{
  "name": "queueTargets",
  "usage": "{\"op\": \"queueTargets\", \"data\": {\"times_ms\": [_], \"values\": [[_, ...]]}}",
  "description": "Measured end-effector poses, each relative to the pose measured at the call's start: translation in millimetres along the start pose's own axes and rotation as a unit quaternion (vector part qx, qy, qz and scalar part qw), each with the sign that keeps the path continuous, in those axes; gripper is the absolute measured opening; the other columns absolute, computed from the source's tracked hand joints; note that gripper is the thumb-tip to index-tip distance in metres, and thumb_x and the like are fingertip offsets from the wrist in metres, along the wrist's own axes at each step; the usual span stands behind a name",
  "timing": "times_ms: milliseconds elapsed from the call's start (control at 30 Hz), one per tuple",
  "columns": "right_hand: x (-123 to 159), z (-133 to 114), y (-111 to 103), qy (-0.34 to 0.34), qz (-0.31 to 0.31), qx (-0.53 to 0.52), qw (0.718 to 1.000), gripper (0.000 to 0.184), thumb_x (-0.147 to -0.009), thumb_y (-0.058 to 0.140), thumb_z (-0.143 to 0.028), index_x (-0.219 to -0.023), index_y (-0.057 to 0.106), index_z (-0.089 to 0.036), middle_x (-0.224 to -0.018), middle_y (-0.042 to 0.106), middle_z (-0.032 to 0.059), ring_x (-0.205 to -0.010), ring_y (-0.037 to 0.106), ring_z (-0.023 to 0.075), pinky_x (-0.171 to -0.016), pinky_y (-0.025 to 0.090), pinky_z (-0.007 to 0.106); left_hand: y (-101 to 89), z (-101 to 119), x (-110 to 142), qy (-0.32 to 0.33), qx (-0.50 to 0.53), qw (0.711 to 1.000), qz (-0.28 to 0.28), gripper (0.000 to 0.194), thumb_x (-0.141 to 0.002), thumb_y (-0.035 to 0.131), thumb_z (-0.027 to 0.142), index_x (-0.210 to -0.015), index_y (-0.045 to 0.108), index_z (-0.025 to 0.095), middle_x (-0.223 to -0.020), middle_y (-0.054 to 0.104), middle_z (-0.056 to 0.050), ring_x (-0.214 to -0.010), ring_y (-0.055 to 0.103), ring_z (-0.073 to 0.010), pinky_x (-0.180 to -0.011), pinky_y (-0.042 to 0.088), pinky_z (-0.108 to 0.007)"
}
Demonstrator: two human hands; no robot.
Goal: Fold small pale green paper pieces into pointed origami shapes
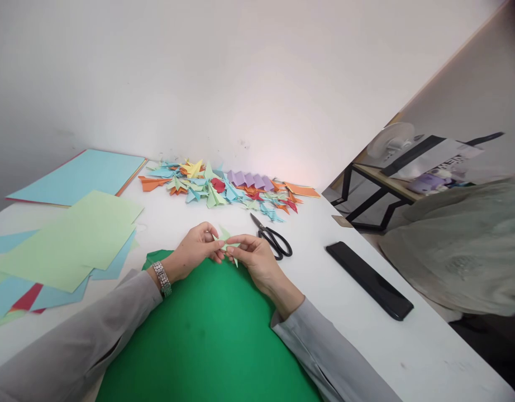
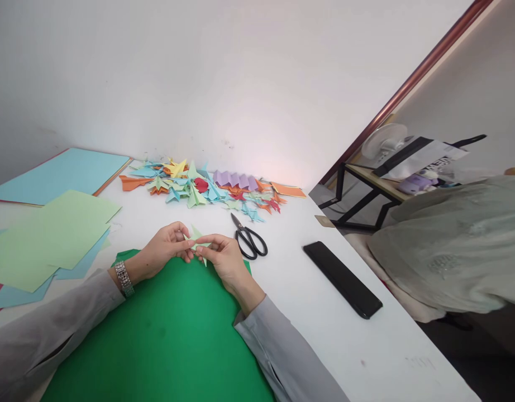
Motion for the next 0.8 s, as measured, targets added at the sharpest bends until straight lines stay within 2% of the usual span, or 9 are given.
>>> {"op": "queueTargets", "data": {"times_ms": [167, 367, 633, 800], "values": [[-0.3, 1.1, -0.9, 0.007, 0.007, -0.004, 1.0, 0.018, -0.057, 0.078, -0.022, -0.072, 0.07, -0.016, -0.057, 0.067, 0.0001, -0.051, 0.055, 0.0101, -0.054, 0.039, 0.024, -0.3, -1.1, -0.9, -0.002, 0.005, 1.0, 0.005, 0.036, -0.061, 0.076, 0.032, -0.067, 0.044, 0.016, -0.049, 0.059, 0.001, -0.048, 0.06, -0.012, -0.048, 0.049, -0.024], [-0.4, 0.6, -0.8, 0.004, 0.009, 0.002, 1.0, 0.018, -0.057, 0.078, -0.022, -0.072, 0.07, -0.016, -0.056, 0.066, -0.0004, -0.05, 0.054, 0.01, -0.053, 0.039, 0.024, -0.6, -2.6, -1.6, 0.012, -0.001, 1.0, 0.005, 0.034, -0.064, 0.074, 0.026, -0.072, 0.042, 0.017, -0.049, 0.059, 0.003, -0.048, 0.06, -0.0124, -0.048, 0.049, -0.025], [-0.4, 1.0, -5.1, 0.005, -0.004, 0.011, 1.0, 0.021, -0.058, 0.078, -0.023, -0.076, 0.069, -0.018, -0.053, 0.064, -0.0019, -0.049, 0.054, 0.0101, -0.052, 0.039, 0.024, -3.3, -1.3, 2.9, -0.021, 0.02, 0.999, -0.025, 0.047, -0.057, 0.08, 0.025, -0.084, 0.042, 0.017, -0.05, 0.058, 0.006, -0.049, 0.06, -0.0123, -0.05, 0.049, -0.024], [0.7, -1.1, -3.0, 0.027, -0.032, -0.03, 0.999, 0.019, -0.064, 0.075, -0.026, -0.079, 0.069, -0.017, -0.061, 0.067, 0.0005, -0.056, 0.058, 0.0117, -0.056, 0.042, 0.026, -2.1, 2.5, 3.9, -0.029, 0.044, 0.999, -0.011, 0.051, -0.052, 0.082, 0.027, -0.082, 0.041, 0.018, -0.049, 0.057, 0.007, -0.048, 0.058, -0.0113, -0.049, 0.048, -0.024]]}}
Point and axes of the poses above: each hand's wrist, its own x-axis away from the middle knuckle, its own y-axis out of the palm, z = x × y, the point moved 1 cm from there along -x, towards the middle knuckle
